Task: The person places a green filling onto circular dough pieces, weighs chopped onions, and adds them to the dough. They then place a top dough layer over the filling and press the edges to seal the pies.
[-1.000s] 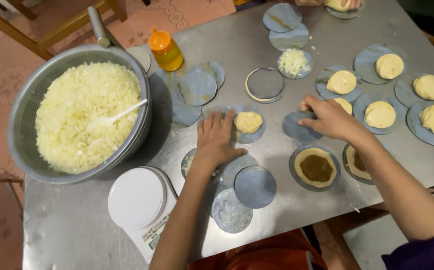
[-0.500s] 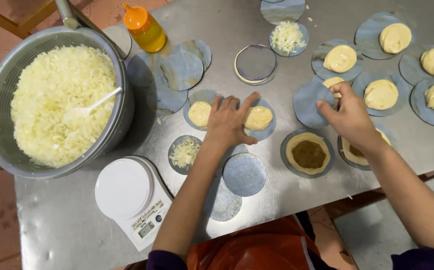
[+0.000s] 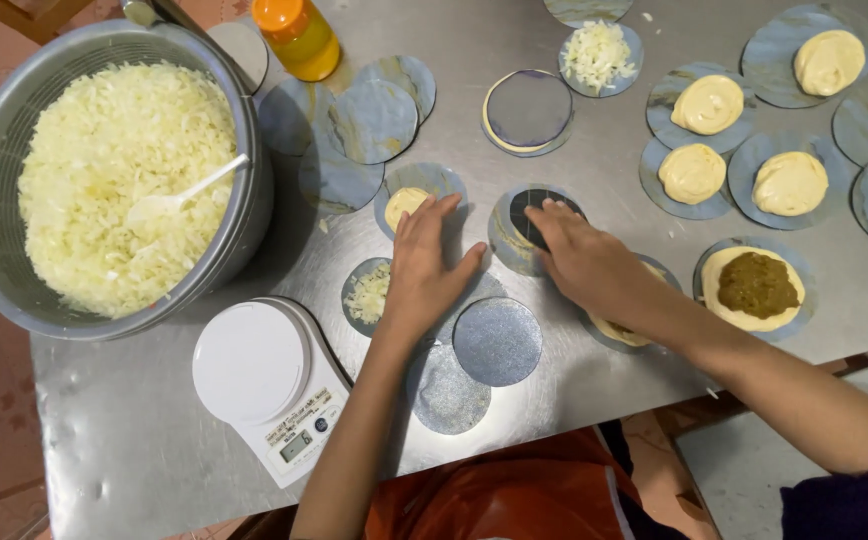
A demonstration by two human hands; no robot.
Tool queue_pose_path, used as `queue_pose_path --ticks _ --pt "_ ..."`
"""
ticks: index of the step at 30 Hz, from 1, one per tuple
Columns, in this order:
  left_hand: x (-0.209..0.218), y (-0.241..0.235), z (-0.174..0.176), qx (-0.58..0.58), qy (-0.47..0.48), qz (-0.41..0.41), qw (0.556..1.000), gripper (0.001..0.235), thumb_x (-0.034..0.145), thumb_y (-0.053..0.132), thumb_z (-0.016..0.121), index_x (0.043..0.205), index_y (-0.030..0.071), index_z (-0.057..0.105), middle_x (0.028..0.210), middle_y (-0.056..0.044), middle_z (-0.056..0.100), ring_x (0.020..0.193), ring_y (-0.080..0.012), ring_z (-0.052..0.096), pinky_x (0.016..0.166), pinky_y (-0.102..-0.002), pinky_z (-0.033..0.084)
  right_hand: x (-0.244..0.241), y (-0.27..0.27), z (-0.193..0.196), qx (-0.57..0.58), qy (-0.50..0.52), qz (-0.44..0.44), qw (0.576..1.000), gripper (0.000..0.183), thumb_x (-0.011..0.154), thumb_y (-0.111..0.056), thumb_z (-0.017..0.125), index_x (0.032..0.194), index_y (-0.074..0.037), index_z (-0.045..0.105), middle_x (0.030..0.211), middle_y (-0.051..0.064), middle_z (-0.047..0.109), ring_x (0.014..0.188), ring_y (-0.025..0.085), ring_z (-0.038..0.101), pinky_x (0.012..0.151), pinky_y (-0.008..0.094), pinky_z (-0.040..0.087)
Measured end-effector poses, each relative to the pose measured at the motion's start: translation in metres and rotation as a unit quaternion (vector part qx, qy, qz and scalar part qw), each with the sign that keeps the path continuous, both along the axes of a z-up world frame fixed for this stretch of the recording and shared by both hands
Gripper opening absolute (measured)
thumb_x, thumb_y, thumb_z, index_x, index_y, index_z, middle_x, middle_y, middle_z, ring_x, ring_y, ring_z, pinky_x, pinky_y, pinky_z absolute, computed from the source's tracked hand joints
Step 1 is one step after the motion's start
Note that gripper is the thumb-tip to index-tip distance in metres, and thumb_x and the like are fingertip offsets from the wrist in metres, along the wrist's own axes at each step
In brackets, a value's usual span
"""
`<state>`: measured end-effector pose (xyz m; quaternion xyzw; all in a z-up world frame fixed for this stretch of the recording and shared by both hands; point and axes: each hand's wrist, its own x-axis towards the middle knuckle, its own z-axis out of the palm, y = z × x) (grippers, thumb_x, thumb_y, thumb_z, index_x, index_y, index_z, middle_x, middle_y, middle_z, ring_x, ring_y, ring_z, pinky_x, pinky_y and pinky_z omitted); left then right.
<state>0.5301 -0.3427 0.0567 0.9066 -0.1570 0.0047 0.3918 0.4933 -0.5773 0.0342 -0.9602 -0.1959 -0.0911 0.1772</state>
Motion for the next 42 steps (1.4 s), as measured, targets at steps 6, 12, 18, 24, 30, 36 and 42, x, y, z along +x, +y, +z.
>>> queue_pose_path --ticks 6,12,18,24,30,36,42 --pt "-0.010 0.017 0.008 -0.030 -0.040 0.020 0.999 0.041 0.091 0.019 0.074 0.131 0.013 0.066 0.126 -0.012 0.070 0.141 -0.0363 0.049 0.122 -0.056 0.027 -0.003 -0.004 0.009 0.043 0.094 0.007 0.995 0.058 0.100 -0.031 0.061 0.150 -0.003 0.051 0.146 0.031 0.055 0.135 0.042 0.052 0.112 0.050 0.043" --pt "0.060 -0.097 -0.028 -0.023 -0.255 -0.055 0.965 0.028 0.102 0.013 0.049 0.112 0.002 0.072 0.111 -0.012 0.076 0.123 -0.0348 0.064 0.116 -0.045 0.045 -0.045 -0.081 0.063 0.128 0.034 -0.162 0.978 0.049 0.114 -0.031 0.047 0.145 0.003 0.063 0.143 0.019 0.066 0.129 0.033 0.062 0.102 0.042 0.047" --pt "0.054 -0.170 -0.067 0.281 -0.330 -0.027 0.901 0.069 0.104 0.064 0.047 0.156 0.018 0.048 0.164 -0.005 0.038 0.154 -0.0159 0.029 0.128 -0.050 0.023 -0.153 -0.089 0.053 0.166 0.005 -0.214 0.963 0.029 0.104 -0.021 0.053 0.121 -0.006 0.071 0.117 0.009 0.078 0.037 0.005 0.040 0.036 0.022 0.030" --pt "0.053 -0.153 -0.063 0.293 -0.259 -0.061 0.918 0.067 0.106 0.057 0.038 0.159 0.015 0.038 0.167 -0.002 0.037 0.156 -0.0144 0.029 0.129 -0.050 0.023 -0.186 -0.049 0.004 0.288 0.111 -0.243 0.919 0.025 0.100 -0.021 0.056 0.112 -0.014 0.077 0.106 -0.001 0.080 0.081 0.006 0.074 0.065 0.019 0.053" --pt "0.046 -0.132 -0.030 0.178 -0.061 -0.145 0.971 0.067 0.109 0.050 0.018 0.163 0.011 0.020 0.173 -0.007 0.018 0.161 -0.0234 0.012 0.128 -0.058 0.002 -0.158 0.002 0.001 0.365 0.018 -0.069 0.928 0.018 0.098 -0.011 0.055 0.103 -0.006 0.072 0.091 0.007 0.076 0.078 0.018 0.074 0.071 0.029 0.059" --pt "0.041 -0.140 -0.069 0.349 -0.178 -0.070 0.917 0.063 0.110 0.046 0.017 0.164 0.013 0.019 0.173 -0.003 0.024 0.160 -0.0137 0.015 0.129 -0.050 0.000 -0.147 0.010 -0.048 0.340 0.004 0.029 0.940 0.016 0.095 -0.004 0.058 0.108 -0.003 0.066 0.092 0.011 0.072 0.078 0.027 0.069 0.071 0.036 0.058" --pt "0.046 -0.146 -0.048 0.426 -0.164 -0.113 0.882 0.068 0.112 0.057 0.017 0.164 0.015 0.007 0.176 0.000 0.016 0.163 -0.0132 0.013 0.129 -0.052 0.002 -0.139 0.016 -0.035 0.302 -0.087 0.018 0.949 0.013 0.093 0.002 0.055 0.099 0.004 0.067 0.087 0.016 0.070 0.071 0.030 0.068 0.066 0.036 0.059"
